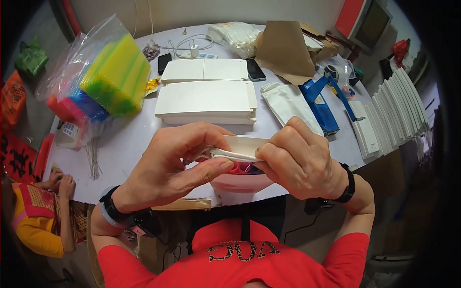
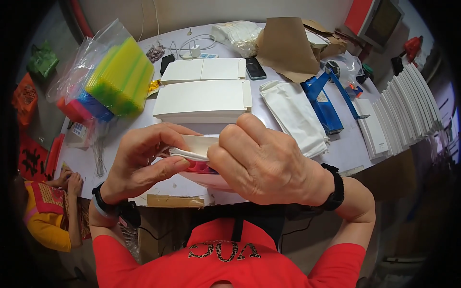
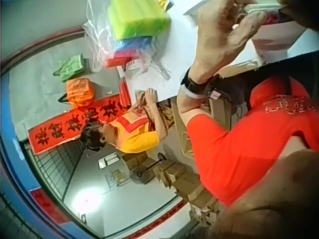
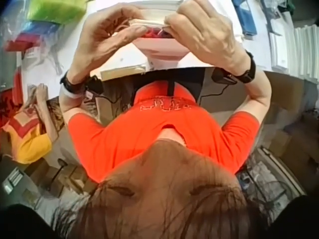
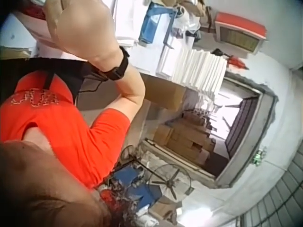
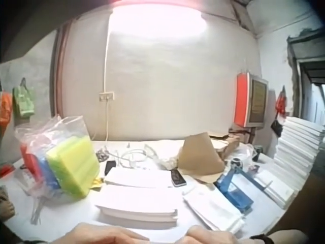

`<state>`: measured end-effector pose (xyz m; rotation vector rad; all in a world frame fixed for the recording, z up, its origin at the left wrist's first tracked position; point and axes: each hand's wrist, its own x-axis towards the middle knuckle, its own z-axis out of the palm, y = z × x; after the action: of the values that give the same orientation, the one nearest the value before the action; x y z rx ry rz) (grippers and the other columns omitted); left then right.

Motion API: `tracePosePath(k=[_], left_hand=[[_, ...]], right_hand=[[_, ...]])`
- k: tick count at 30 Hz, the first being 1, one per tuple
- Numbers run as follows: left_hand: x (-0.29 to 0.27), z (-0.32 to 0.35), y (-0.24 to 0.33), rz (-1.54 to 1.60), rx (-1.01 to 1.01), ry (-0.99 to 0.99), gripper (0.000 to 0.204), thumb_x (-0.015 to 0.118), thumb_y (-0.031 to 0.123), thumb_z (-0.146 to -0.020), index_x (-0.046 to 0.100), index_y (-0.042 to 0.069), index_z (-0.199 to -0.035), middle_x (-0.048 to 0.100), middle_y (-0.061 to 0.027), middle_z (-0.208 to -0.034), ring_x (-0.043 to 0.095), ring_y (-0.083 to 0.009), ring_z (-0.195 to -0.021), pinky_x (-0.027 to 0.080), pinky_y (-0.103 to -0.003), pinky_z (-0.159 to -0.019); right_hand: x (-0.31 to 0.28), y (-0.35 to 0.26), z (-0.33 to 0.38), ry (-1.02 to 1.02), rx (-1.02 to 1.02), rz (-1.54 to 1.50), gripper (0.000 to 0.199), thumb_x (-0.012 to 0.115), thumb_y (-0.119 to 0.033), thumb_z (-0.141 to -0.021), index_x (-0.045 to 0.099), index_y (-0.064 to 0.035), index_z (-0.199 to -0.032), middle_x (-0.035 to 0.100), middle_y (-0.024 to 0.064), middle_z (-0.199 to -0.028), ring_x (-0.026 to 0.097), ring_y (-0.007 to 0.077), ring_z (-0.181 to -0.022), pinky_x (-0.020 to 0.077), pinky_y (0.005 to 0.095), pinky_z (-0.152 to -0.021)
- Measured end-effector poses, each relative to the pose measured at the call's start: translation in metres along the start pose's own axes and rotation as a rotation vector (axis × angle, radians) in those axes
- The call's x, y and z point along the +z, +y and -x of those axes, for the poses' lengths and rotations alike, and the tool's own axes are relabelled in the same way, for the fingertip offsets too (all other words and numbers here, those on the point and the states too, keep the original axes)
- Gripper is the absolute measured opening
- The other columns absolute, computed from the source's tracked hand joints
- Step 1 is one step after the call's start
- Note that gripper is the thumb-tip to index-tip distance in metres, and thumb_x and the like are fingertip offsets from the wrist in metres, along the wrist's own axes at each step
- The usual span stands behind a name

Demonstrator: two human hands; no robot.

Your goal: The person folds a white cardboard box by hand, inserts a white cloth bag and a bundle of colorful straws into it, and then tucks the flaps to close the box before placing it on a stack.

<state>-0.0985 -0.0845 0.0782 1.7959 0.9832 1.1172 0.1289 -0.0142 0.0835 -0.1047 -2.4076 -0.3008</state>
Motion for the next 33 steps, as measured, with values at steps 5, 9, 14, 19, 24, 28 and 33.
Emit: tracePosePath(k=[5,9,14,19,24,28,33], left_hand=[[0.004,0.005,-0.006,-0.358,0.268,0.107,0.018,0.068,-0.002,-0.082,0.055,-0.003,-0.095,0.06,-0.0223,-0.114,0.067,-0.0191,-0.079,0.053,-0.027,-0.063],[0.016,0.009,-0.016,-0.622,0.517,0.215,0.021,0.07,-0.002,-0.079,0.057,-0.002,-0.095,0.061,-0.0227,-0.113,0.067,-0.0229,-0.074,0.053,-0.029,-0.059],[0.007,0.006,-0.021,-0.687,0.661,0.217,0.02,0.073,0.002,-0.077,0.06,0.0,-0.092,0.061,-0.0216,-0.114,0.066,-0.0228,-0.071,0.053,-0.03,-0.058],[0.006,0.008,-0.022,-0.675,0.65,0.208,0.018,0.074,0.004,-0.077,0.062,0.001,-0.09,0.061,-0.0201,-0.113,0.064,-0.0212,-0.067,0.052,-0.028,-0.057],[0.008,0.005,-0.017,-0.562,0.423,0.215,0.017,0.075,0.005,-0.077,0.063,0.001,-0.088,0.06,-0.0172,-0.111,0.062,-0.0195,-0.065,0.052,-0.028,-0.056],[0.01,-0.007,-0.007,-0.667,0.358,0.28,0.018,0.074,0.005,-0.075,0.064,0.002,-0.089,0.062,-0.014,-0.104,0.062,-0.0202,-0.072,0.052,-0.03,-0.061],[0.033,-0.009,-0.008,-1.115,0.782,0.282,0.026,0.075,0.005,-0.071,0.067,0.004,-0.096,0.062,-0.0089,-0.095,0.06,-0.0221,-0.082,0.051,-0.033,-0.068]], right_hand=[[0.001,-0.001,-0.004,-0.004,-0.017,0.038,0.035,0.075,0.002,-0.065,0.056,0.0022,-0.094,0.052,0.0086,-0.076,0.049,0.0218,-0.059,0.0411,0.0289,-0.046],[-0.003,-0.008,-0.003,0.036,-0.076,0.189,0.026,0.068,-0.006,-0.058,0.063,-0.0019,-0.083,0.048,0.0056,-0.078,0.051,0.0185,-0.063,0.0423,0.0242,-0.049],[-0.009,-0.002,0.003,0.078,-0.024,0.084,0.024,0.073,-0.005,-0.062,0.065,-0.0029,-0.084,0.053,0.0088,-0.089,0.055,0.0209,-0.068,0.0456,0.0256,-0.052],[-0.016,0.004,0.012,0.001,0.183,-0.142,0.017,0.076,-0.006,-0.071,0.064,-0.0037,-0.084,0.057,0.0106,-0.105,0.058,0.0256,-0.084,0.0495,0.0301,-0.06],[-0.013,0.006,0.016,-0.061,0.339,-0.256,0.012,0.072,-0.01,-0.078,0.063,-0.0032,-0.082,0.058,0.0124,-0.104,0.059,0.0258,-0.085,0.0505,0.0315,-0.067],[-0.017,0.008,0.013,-0.16,0.421,-0.272,0.01,0.068,-0.011,-0.082,0.062,-0.0027,-0.082,0.059,0.0129,-0.1,0.06,0.0262,-0.082,0.0503,0.0321,-0.068],[-0.018,0.007,0.01,-0.231,0.455,-0.276,0.009,0.067,-0.008,-0.082,0.062,-0.0032,-0.088,0.058,0.0129,-0.099,0.061,0.0282,-0.079,0.0506,0.0319,-0.069]])
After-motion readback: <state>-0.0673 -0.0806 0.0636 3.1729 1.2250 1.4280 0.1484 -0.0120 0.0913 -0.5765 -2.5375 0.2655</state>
